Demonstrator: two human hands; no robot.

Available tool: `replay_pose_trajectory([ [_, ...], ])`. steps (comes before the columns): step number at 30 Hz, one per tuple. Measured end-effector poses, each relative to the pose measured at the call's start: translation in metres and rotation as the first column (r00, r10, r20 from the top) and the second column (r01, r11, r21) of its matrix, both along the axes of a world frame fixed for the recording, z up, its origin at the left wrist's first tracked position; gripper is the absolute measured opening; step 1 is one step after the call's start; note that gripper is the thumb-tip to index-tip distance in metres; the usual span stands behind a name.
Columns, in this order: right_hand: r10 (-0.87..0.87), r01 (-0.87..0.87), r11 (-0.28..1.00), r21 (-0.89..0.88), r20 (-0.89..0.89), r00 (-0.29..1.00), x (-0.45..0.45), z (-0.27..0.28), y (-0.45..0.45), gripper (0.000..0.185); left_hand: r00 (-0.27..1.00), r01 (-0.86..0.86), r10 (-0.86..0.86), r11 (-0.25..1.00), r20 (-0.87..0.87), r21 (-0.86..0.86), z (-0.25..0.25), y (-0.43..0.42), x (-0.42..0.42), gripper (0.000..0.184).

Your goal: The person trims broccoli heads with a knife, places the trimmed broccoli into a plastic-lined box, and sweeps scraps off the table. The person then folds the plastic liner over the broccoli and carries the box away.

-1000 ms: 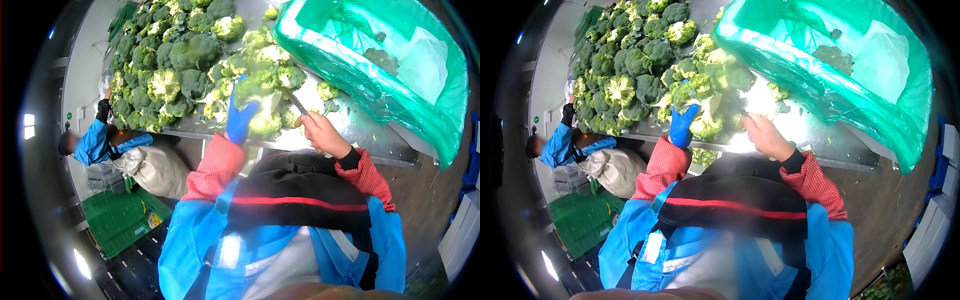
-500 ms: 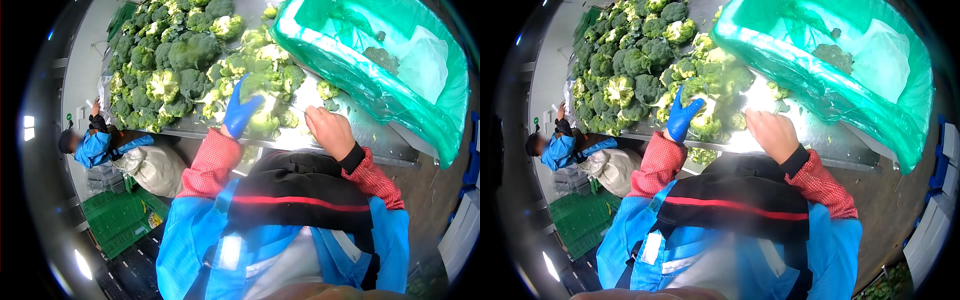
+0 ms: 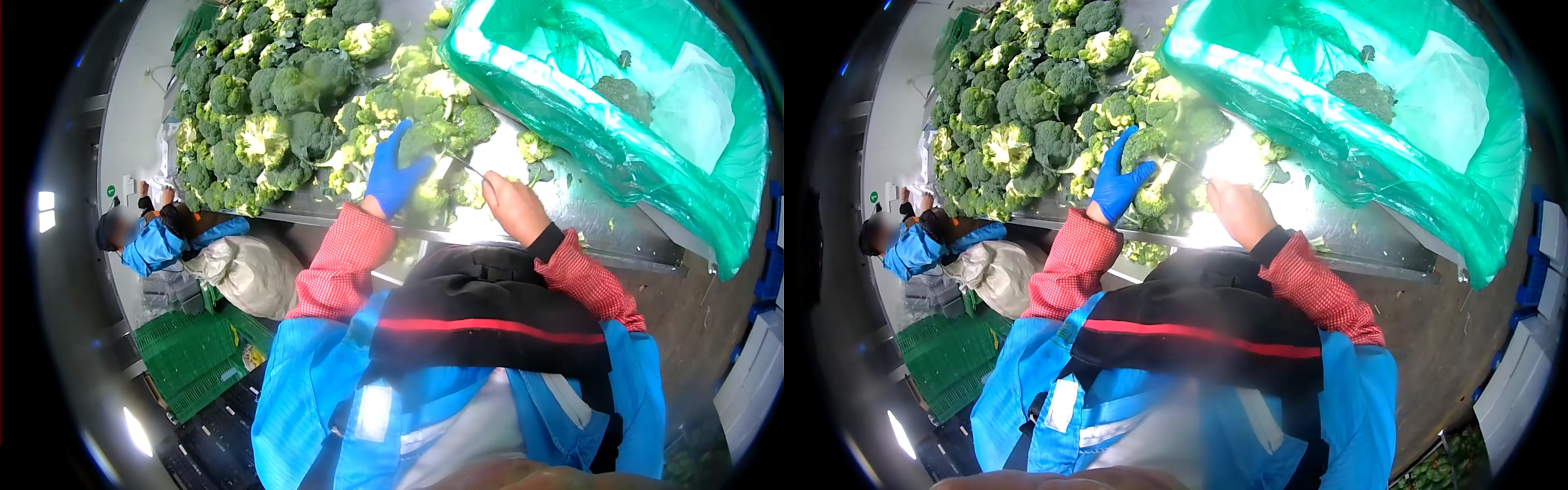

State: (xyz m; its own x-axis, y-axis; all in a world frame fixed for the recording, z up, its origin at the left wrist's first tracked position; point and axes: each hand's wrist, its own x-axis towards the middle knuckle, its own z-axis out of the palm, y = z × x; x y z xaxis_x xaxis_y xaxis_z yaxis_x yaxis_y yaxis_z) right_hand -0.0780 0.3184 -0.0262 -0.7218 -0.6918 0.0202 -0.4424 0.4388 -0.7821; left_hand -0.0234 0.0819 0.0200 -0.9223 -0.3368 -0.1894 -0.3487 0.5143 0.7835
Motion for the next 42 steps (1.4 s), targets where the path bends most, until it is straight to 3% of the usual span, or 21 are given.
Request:
replay_pose_trajectory([
  [1,0.014,0.004,0.992,-0.125,0.143,0.99,0.0,-0.007,-0.003,0.021,1.0,0.009,-0.008,1.0,-0.03,0.011,-0.006,-0.002,0.001,0.081],
  [2,0.026,0.05,0.99,-0.133,0.518,0.855,-0.003,-0.013,0.002,0.022,0.998,0.02,-0.019,1.0,-0.061,0.021,-0.011,-0.004,0.001,0.081],
  [4,0.065,0.121,0.988,-0.093,0.974,0.216,-0.012,0.019,0.014,0.027,0.996,-0.048,0.068,0.958,-0.064,0.282,-0.007,0.002,0.004,0.08],
  [6,0.062,0.184,0.976,-0.113,0.962,0.265,-0.01,0.026,0.023,0.029,0.982,-0.174,0.18,0.771,0.053,0.613,0.012,0.011,0.006,0.08],
  [9,0.114,0.235,0.947,-0.217,0.916,0.385,-0.008,0.034,0.032,0.031,0.982,-0.13,0.186,0.753,-0.02,0.645,0.007,-0.007,0.014,0.068],
  [12,-0.101,0.283,0.903,-0.324,0.479,0.872,-0.011,0.034,0.009,0.038,0.987,-0.114,0.16,0.669,0.007,0.735,0.019,-0.009,0.019,0.053],
  [15,-0.118,0.269,0.915,-0.302,0.437,0.892,-0.022,0.037,-0.018,0.058,0.985,-0.17,0.133,0.61,0.112,0.774,0.037,-0.009,0.018,0.043],
  [16,-0.082,0.224,0.917,-0.33,0.395,0.915,-0.026,0.036,-0.027,0.058,0.984,-0.168,0.136,0.496,0.115,0.852,0.031,-0.01,0.017,0.043],
  [20,-0.108,0.398,0.829,-0.393,0.585,0.804,-0.027,0.053,-0.027,0.026,0.962,-0.211,0.267,0.6,0.055,0.772,0.02,-0.036,0.009,0.046],
  [22,-0.181,0.309,0.922,-0.232,0.448,0.876,-0.023,0.049,-0.018,0.016,0.989,-0.092,0.143,0.502,0.023,0.86,0.037,-0.062,-0.008,0.049],
  [24,-0.124,0.247,0.914,-0.321,0.358,0.926,-0.01,0.008,-0.017,0.018,0.974,-0.112,0.223,0.305,0.043,0.946,0.06,-0.084,-0.03,0.048],
  [28,-0.103,0.168,0.973,-0.156,0.358,0.928,0.01,0.001,-0.02,0.018,0.882,-0.234,0.452,0.172,0.135,0.957,0.093,-0.141,-0.088,0.054],
  [29,-0.096,0.155,0.98,-0.122,0.391,0.915,0.012,0.001,-0.021,0.021,0.773,-0.294,0.591,0.012,0.23,0.956,0.108,-0.142,-0.1,0.056],
  [30,-0.086,0.137,0.984,-0.118,0.362,0.928,0.011,0.0,-0.024,0.021,0.755,-0.202,0.635,-0.01,0.162,0.979,0.093,-0.176,-0.115,0.056],
  [31,-0.088,0.132,0.985,-0.111,0.335,0.938,0.012,-0.002,-0.025,0.022,0.792,-0.074,0.591,0.341,-0.153,0.937,0.049,-0.235,-0.13,0.061],
  [32,-0.109,0.145,0.985,-0.093,0.314,0.943,0.014,-0.003,-0.021,0.022,0.732,-0.013,0.672,0.175,-0.11,0.984,0.067,-0.232,-0.135,0.07],
  [33,-0.106,0.126,0.991,-0.036,0.353,0.93,0.012,0.002,-0.018,0.024,0.713,0.077,0.601,0.445,-0.361,0.892,0.051,-0.249,-0.145,0.084],
  [34,-0.146,0.139,0.989,0.046,0.343,0.928,0.012,0.001,-0.017,0.015,0.68,-0.021,0.728,0.132,-0.082,0.991,0.081,-0.225,-0.149,0.096],
  [36,-0.109,0.116,0.993,-0.013,0.249,0.962,0.012,0.003,-0.01,0.018,0.671,-0.181,0.742,0.156,0.005,0.971,0.1,-0.185,-0.164,0.1],
  [38,-0.1,0.106,0.994,-0.034,0.144,0.984,0.014,0.001,-0.005,0.019,0.864,0.046,0.402,0.534,-0.302,0.844,0.104,-0.149,-0.177,0.082],
  [42,-0.005,0.004,1.0,0.017,0.023,1.0,0.009,0.006,0.007,0.021,0.871,0.476,-0.258,0.655,-0.418,0.587,0.15,-0.028,-0.219,0.058],
])
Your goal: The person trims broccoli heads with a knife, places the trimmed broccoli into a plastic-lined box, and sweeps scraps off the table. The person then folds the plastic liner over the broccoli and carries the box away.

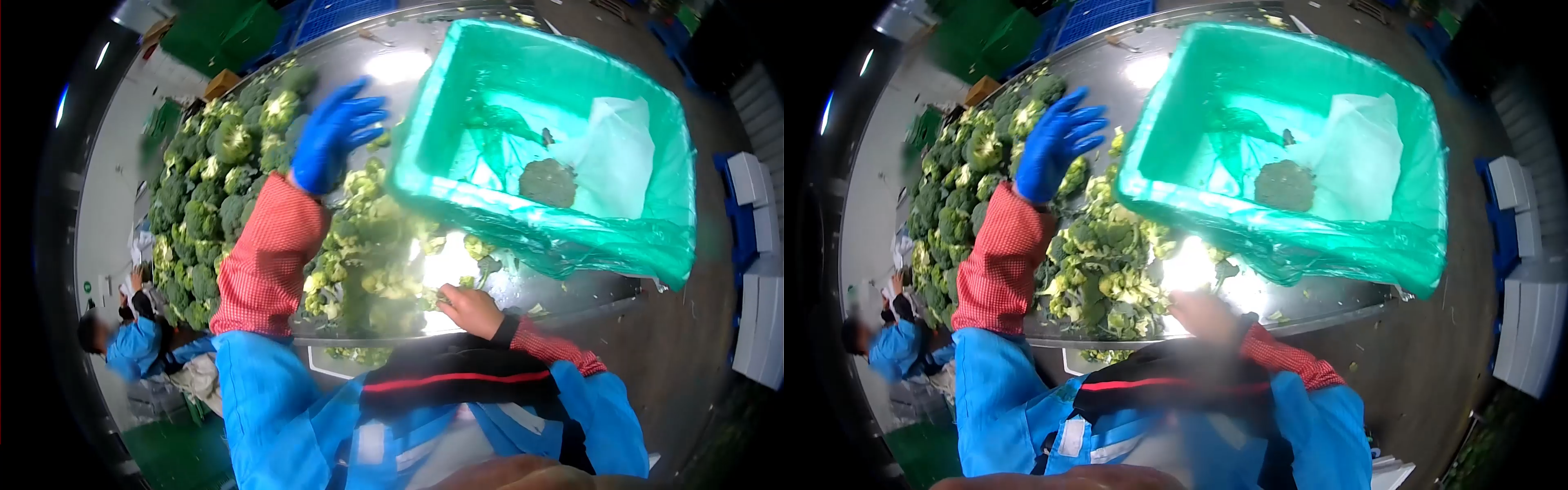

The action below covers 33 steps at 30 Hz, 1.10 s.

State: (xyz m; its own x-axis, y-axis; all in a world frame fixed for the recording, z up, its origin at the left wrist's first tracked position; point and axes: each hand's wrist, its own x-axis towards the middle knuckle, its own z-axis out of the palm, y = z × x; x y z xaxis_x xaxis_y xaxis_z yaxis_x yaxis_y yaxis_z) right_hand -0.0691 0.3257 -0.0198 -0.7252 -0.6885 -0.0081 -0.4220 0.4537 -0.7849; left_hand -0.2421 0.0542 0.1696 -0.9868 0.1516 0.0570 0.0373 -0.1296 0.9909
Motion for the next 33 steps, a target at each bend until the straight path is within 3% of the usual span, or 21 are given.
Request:
replay_pose_trajectory([
  [1,0.003,-0.006,0.997,-0.075,-0.035,0.999,0.001,-0.005,0.005,0.021,0.995,0.089,-0.082,0.986,0.056,-0.139,0.01,0.034,-0.008,0.055],
  [3,0.009,-0.011,1.0,-0.029,-0.058,0.998,0.0,-0.007,0.014,0.021,0.915,0.393,-0.401,0.871,0.032,-0.294,-0.01,0.089,-0.038,0.055],
  [4,0.017,-0.017,1.0,-0.008,-0.068,0.998,-0.001,-0.008,0.019,0.02,0.91,0.412,-0.407,0.857,0.082,-0.309,-0.03,0.123,-0.047,0.059],
  [5,-0.002,0.003,1.0,0.006,-0.07,0.998,-0.002,-0.007,0.025,0.02,0.87,0.474,-0.471,0.716,0.146,-0.512,-0.039,0.151,-0.057,0.071],
  [6,-0.013,0.014,1.0,0.006,-0.065,0.998,-0.004,-0.005,0.032,0.02,0.856,0.491,-0.456,0.573,0.242,-0.657,-0.049,0.18,-0.062,0.078],
  [8,-0.036,0.036,0.999,0.009,-0.052,0.998,-0.008,-0.002,0.049,0.02,0.83,0.472,-0.463,0.289,0.31,-0.833,-0.107,0.226,-0.083,0.111],
  [10,-0.075,0.077,0.995,0.065,-0.027,0.997,-0.011,-0.004,0.066,0.02,0.751,0.586,-0.412,0.053,0.517,-0.809,-0.102,0.268,-0.088,0.118],
  [13,-0.171,0.173,0.982,0.079,-0.024,0.985,-0.011,-0.01,0.087,0.02,0.835,0.442,-0.331,-0.073,0.44,-0.894,-0.148,0.298,-0.082,0.112],
  [15,-0.252,0.256,0.961,0.103,-0.048,0.966,-0.01,-0.017,0.096,0.017,0.802,0.337,-0.517,-0.02,0.298,-0.941,-0.234,0.295,-0.112,0.099],
  [17,-0.203,0.204,0.969,0.141,-0.024,0.979,-0.013,-0.006,0.109,0.019,0.782,0.462,-0.503,0.073,0.368,-0.884,-0.234,0.278,-0.124,0.107],
  [20,-0.169,0.18,0.978,0.108,-0.104,0.98,-0.016,0.012,0.125,0.02,0.815,0.579,-0.369,0.463,0.447,-0.671,-0.177,0.239,-0.137,0.12],
  [23,-0.208,0.215,0.976,0.014,-0.196,0.958,-0.012,0.003,0.129,0.018,0.831,0.477,-0.307,0.823,0.465,-0.309,-0.052,0.221,-0.1,0.102],
  [26,-0.187,0.183,0.982,-0.04,-0.194,0.963,-0.007,-0.006,0.122,0.016,0.91,0.265,-0.413,0.539,0.024,-0.799,-0.095,0.164,-0.122,0.097],
  [28,-0.247,0.241,0.966,-0.091,-0.052,0.968,-0.006,0.001,0.115,0.015,0.961,0.238,-0.267,0.692,0.065,-0.682,-0.051,0.154,-0.08,0.096],
  [29,-0.284,0.276,0.945,-0.176,-0.018,0.959,-0.007,0.009,0.112,0.014,0.972,0.237,-0.204,0.815,0.12,-0.528,-0.032,0.145,-0.062,0.097],
  [32,-0.322,0.33,0.908,-0.257,0.074,0.944,-0.005,0.025,0.108,0.008,0.993,0.104,-0.067,0.898,0.101,-0.427,0.007,0.101,-0.02,0.09],
  [33,-0.314,0.323,0.898,-0.298,0.08,0.946,-0.003,0.029,0.106,0.007,0.991,0.061,-0.027,0.963,0.131,-0.263,0.015,0.089,0.002,0.087],
])
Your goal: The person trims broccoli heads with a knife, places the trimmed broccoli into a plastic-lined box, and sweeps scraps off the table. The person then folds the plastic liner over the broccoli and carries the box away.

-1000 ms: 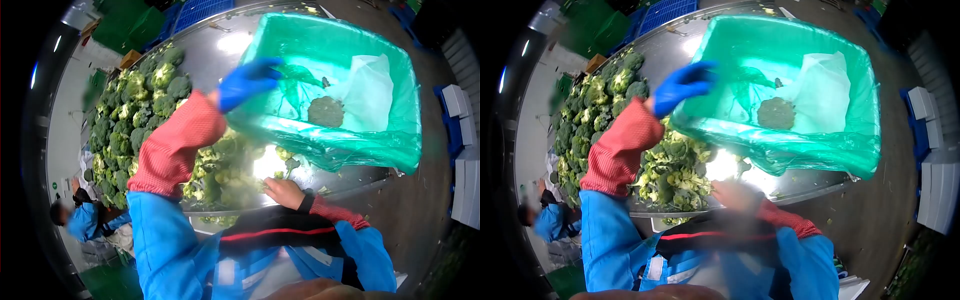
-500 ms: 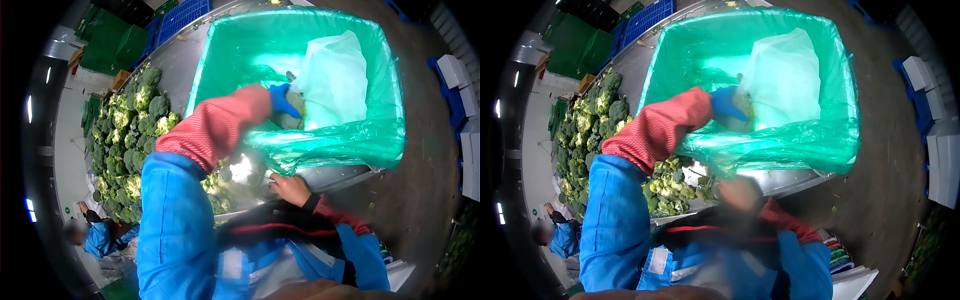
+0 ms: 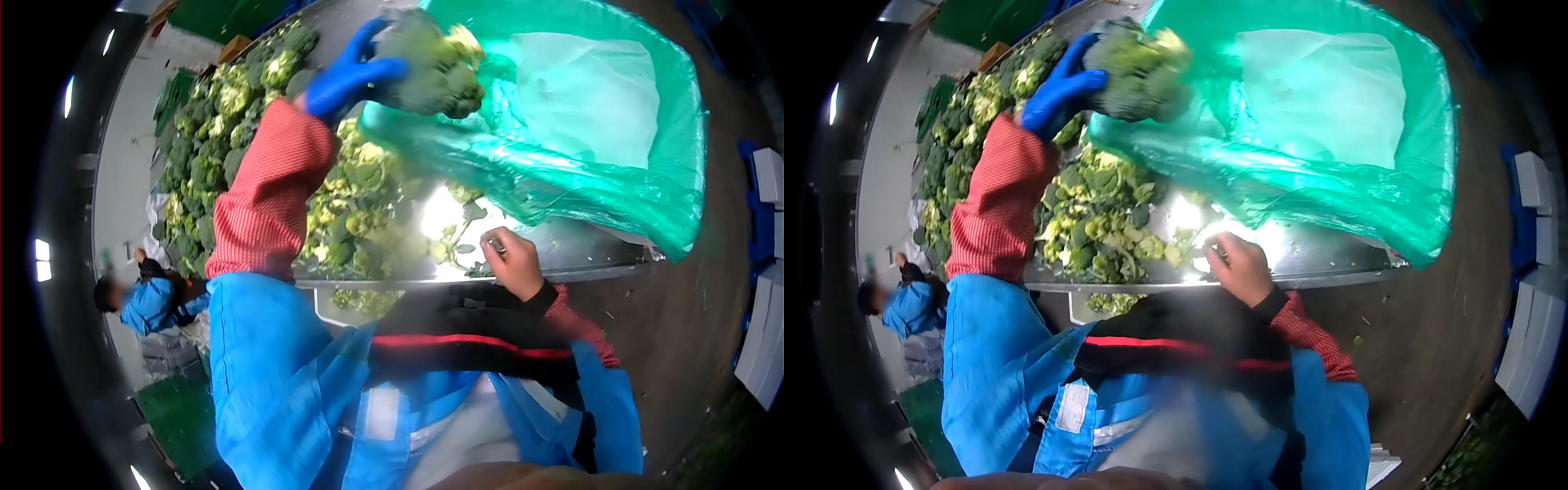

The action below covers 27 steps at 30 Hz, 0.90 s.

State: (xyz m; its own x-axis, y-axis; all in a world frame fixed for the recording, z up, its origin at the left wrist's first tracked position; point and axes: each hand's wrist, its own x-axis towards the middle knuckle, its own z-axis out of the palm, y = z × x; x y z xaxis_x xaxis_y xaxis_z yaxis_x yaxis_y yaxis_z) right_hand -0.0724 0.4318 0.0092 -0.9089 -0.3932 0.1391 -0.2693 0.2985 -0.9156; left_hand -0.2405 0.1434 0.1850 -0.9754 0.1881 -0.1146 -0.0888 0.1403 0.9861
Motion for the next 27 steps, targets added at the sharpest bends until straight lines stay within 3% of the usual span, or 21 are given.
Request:
replay_pose_trajectory([
  [1,-0.004,0.002,0.999,-0.048,-0.033,0.999,0.002,-0.001,-0.004,0.009,0.998,-0.061,0.055,0.983,0.039,0.171,0.006,-0.012,0.022,0.085],
  [2,0.017,-0.018,0.997,-0.073,-0.021,1.0,0.003,0.004,-0.008,0.014,0.996,0.08,-0.085,0.949,0.003,0.305,0.005,-0.03,0.036,0.08],
  [3,0.036,-0.036,0.995,-0.098,-0.009,0.999,0.004,0.012,-0.011,0.02,0.972,0.139,-0.208,0.881,0.106,0.453,-0.002,-0.059,0.049,0.077],
  [4,0.026,-0.017,0.985,-0.172,0.053,0.998,0.006,0.017,-0.018,0.026,0.967,0.15,-0.246,0.759,0.066,0.634,-0.014,-0.068,0.068,0.076],
  [5,0.018,0.01,0.97,-0.244,0.114,0.993,0.007,0.02,-0.026,0.033,0.975,0.057,-0.188,0.732,0.12,0.679,-0.031,-0.072,0.088,0.075],
  [6,0.088,-0.057,0.956,-0.289,0.097,0.991,0.005,0.016,-0.032,0.053,0.976,-0.035,-0.13,0.696,0.173,0.717,-0.048,-0.076,0.108,0.073],
  [8,0.232,-0.01,0.858,-0.513,0.37,0.899,0.004,0.031,-0.047,0.061,0.937,-0.229,-0.039,0.681,0.346,0.696,-0.091,-0.071,0.145,0.071],
  [9,0.32,0.043,0.795,-0.605,0.48,0.817,0.003,0.036,-0.053,0.065,0.922,-0.233,-0.115,0.599,0.37,0.766,-0.111,-0.06,0.165,0.07],
  [10,0.38,-0.046,0.811,-0.583,0.467,0.798,0.002,0.02,-0.055,0.071,0.904,-0.241,-0.193,0.509,0.382,0.826,-0.129,-0.047,0.181,0.069],
  [11,0.386,0.011,0.796,-0.605,0.523,0.76,0.004,0.014,-0.06,0.067,0.882,-0.252,-0.274,0.414,0.383,0.875,-0.144,-0.037,0.191,0.067],
  [13,0.283,0.129,0.837,-0.532,0.622,0.73,0.004,0.013,-0.061,0.063,0.839,-0.38,-0.06,0.648,0.541,0.66,-0.162,-0.02,0.197,0.065],
  [14,0.256,0.129,0.851,-0.509,0.616,0.745,0.004,-0.001,-0.057,0.062,0.852,-0.317,-0.004,0.79,0.523,0.524,-0.163,-0.012,0.196,0.068],
  [15,0.229,0.129,0.865,-0.484,0.612,0.757,0.003,-0.014,-0.054,0.061,0.81,-0.387,-0.026,0.727,0.586,0.568,-0.158,-0.003,0.194,0.068],
  [17,0.076,0.107,0.945,-0.308,0.527,0.846,-0.001,-0.025,-0.054,0.055,0.841,-0.385,0.041,0.745,0.539,0.545,-0.151,0.013,0.199,0.07],
  [18,0.044,0.093,0.959,-0.268,0.465,0.884,0.0,-0.043,-0.054,0.053,0.875,-0.32,0.095,0.85,0.476,0.419,-0.171,0.008,0.197,0.075],
  [21,-0.093,0.114,0.993,-0.032,0.383,0.919,0.007,-0.073,-0.055,0.057,0.944,-0.194,0.15,0.973,0.293,0.126,-0.202,0.017,0.199,0.08],
  [23,-0.14,0.063,0.978,0.199,0.403,0.904,0.002,-0.053,-0.047,0.056,0.91,-0.288,0.195,0.932,0.367,0.219,-0.202,0.026,0.194,0.08],
  [25,-0.183,0.16,0.965,0.21,0.099,0.978,0.002,-0.024,-0.04,0.034,0.852,-0.381,0.244,0.896,0.463,0.228,-0.198,0.034,0.189,0.082],
  [26,-0.144,0.144,0.946,0.29,-0.024,0.989,0.003,-0.019,-0.034,0.028,0.843,-0.393,0.296,0.909,0.449,0.138,-0.206,0.034,0.189,0.075],
  [27,-0.092,0.139,0.919,0.368,-0.141,0.986,0.006,-0.015,-0.027,0.023,0.834,-0.396,0.28,0.904,0.475,0.162,-0.201,0.037,0.187,0.075],
])
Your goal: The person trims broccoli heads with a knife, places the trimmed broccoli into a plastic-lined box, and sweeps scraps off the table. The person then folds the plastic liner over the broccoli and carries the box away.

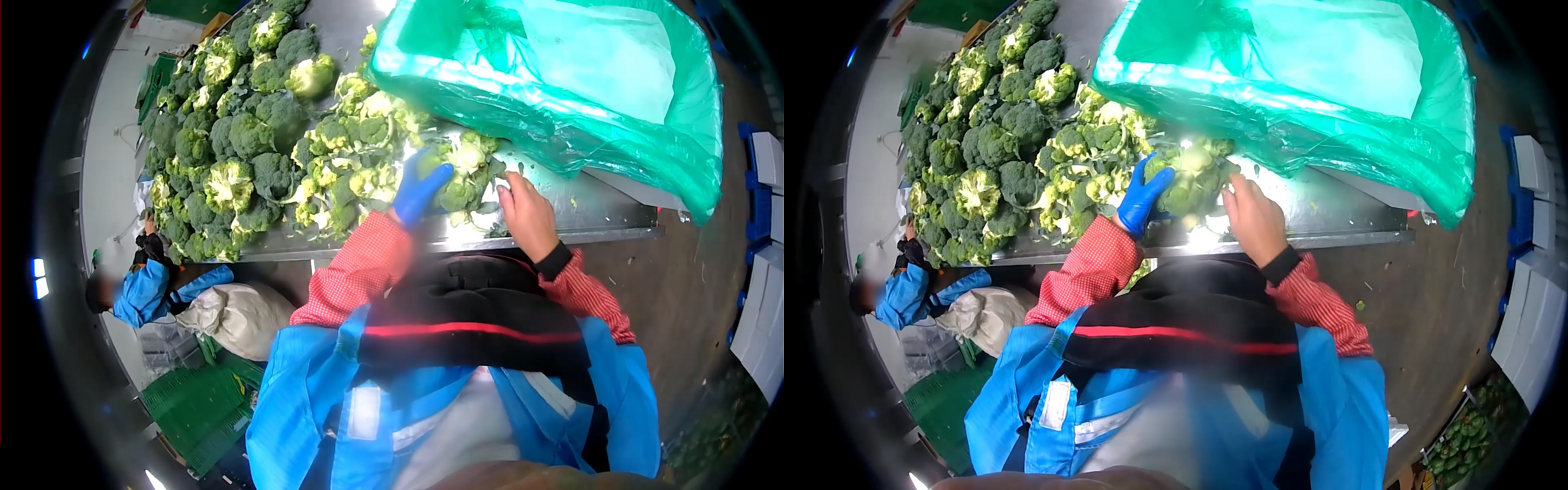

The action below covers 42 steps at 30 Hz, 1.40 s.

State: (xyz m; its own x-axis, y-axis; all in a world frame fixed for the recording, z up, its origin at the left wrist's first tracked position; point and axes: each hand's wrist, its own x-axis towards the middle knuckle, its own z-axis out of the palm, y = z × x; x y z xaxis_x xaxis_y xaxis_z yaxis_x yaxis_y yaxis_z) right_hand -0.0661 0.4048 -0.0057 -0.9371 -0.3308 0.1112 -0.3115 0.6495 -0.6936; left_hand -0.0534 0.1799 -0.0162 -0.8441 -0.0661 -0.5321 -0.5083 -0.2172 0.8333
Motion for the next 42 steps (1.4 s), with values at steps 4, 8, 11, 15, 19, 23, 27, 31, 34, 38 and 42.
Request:
replay_pose_trajectory([
  [4,0.178,-0.17,0.958,0.23,-0.017,0.984,0.011,0.012,0.013,0.013,0.996,-0.041,0.033,0.995,0.088,0.09,0.024,0.014,-0.009,0.074],
  [8,0.203,-0.2,0.949,0.245,0.015,0.979,0.01,-0.003,0.011,0.01,0.981,-0.116,0.107,0.992,0.162,0.049,0.028,0.028,-0.013,0.072],
  [11,0.222,-0.237,0.962,0.138,0.121,0.968,0.005,0.0,0.017,0.012,0.98,-0.152,0.147,0.988,0.132,0.026,0.019,0.032,-0.012,0.07],
  [15,0.199,-0.218,0.966,0.138,0.139,0.97,0.005,0.016,0.024,0.014,0.99,-0.143,0.143,0.989,-0.017,0.027,0.002,0.033,-0.011,0.078],
  [19,0.212,-0.237,0.951,0.197,0.139,0.967,0.005,0.009,0.023,0.012,0.987,-0.146,0.145,0.989,0.066,0.024,0.01,0.032,-0.016,0.084],
  [23,0.178,-0.212,0.921,0.326,0.13,0.975,0.006,0.003,0.021,0.01,0.98,-0.16,0.16,0.987,0.119,-0.011,0.022,0.038,-0.019,0.083],
  [27,0.114,-0.153,0.893,0.424,0.115,0.987,0.005,0.0,0.013,0.007,0.985,-0.156,0.157,0.988,0.074,-0.02,0.024,0.042,-0.022,0.079],
  [31,0.108,-0.149,0.903,0.403,0.121,0.987,-0.002,-0.009,0.007,0.008,0.985,-0.17,0.171,0.983,0.005,-0.071,0.007,0.045,-0.022,0.077],
  [34,0.16,-0.197,0.942,0.27,0.153,0.975,-0.011,-0.028,0.003,0.014,0.991,-0.129,0.125,0.986,-0.053,-0.103,0.011,0.047,-0.023,0.077],
  [38,0.2,-0.074,0.976,-0.207,0.698,0.688,-0.02,-0.019,0.016,0.015,0.985,-0.155,0.15,0.986,-0.085,-0.064,0.001,0.048,-0.008,0.078],
  [42,0.498,0.306,0.793,-0.526,0.85,0.172,-0.029,0.0,0.035,0.017,0.986,-0.081,0.087,0.995,-0.139,0.05,-0.002,0.03,0.0,0.077],
])
